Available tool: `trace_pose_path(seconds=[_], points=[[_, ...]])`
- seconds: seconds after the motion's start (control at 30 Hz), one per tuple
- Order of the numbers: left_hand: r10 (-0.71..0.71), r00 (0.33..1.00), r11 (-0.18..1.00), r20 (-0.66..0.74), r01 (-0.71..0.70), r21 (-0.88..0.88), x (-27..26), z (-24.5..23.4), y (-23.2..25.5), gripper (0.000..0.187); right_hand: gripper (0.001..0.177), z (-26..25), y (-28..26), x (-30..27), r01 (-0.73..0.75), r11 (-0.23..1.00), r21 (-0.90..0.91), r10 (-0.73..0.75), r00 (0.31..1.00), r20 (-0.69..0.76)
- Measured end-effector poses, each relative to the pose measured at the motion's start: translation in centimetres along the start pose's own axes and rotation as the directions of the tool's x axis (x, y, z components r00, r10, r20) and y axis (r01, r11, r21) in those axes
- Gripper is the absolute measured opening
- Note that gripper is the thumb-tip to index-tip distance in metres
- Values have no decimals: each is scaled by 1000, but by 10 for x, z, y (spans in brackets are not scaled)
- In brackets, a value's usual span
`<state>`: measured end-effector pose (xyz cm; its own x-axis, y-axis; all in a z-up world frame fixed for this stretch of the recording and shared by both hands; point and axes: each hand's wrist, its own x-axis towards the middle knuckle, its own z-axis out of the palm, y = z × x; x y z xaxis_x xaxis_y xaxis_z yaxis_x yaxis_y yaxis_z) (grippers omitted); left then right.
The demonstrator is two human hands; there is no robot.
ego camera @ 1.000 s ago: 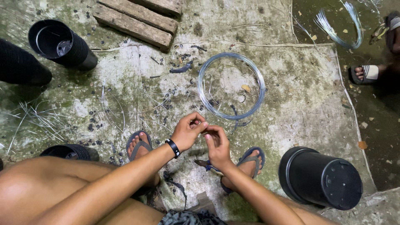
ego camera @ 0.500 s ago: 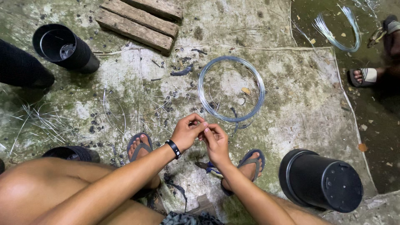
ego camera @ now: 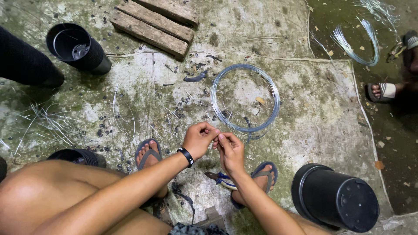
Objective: The person sits on the floor and uses pliers to cut a coiled metal wire into short segments. They repeatedly measure, cut, and place the pieces on the floor.
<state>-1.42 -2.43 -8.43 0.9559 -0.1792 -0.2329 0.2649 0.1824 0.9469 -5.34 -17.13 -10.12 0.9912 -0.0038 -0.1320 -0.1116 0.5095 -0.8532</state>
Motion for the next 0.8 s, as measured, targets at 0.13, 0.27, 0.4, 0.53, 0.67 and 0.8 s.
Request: trace_pose_path(seconds=[0.13, 0.27, 0.4, 0.53, 0.67, 0.8], points=[[28, 999, 980, -45, -19, 196, 1, -4, -2, 15, 13, -5, -4, 3, -39, 987, -157, 37, 999, -13], [71, 996, 967, -51, -56, 247, -1, -5, 0, 14, 15, -7, -20, 9, 49, 890, -453, -10, 996, 88], [134, 989, 909, -67, -95, 406, -10, -3, 6, 12, 17, -2, -46, 19, 117, 800, -589, -72, 993, 99], [108, 994, 870, 26, -107, 482, -24, 2, 10, 14, 22, 1, -66, 31, 50, 816, -576, 18, 993, 113], [63, 996, 863, 62, -86, 498, -32, 7, 11, 17, 26, 0, -64, 40, -157, 920, -360, 200, 976, 86], [68, 995, 861, 78, -98, 500, -33, 7, 9, 18, 22, -5, -51, 44, -214, 937, -276, 252, 961, 111]])
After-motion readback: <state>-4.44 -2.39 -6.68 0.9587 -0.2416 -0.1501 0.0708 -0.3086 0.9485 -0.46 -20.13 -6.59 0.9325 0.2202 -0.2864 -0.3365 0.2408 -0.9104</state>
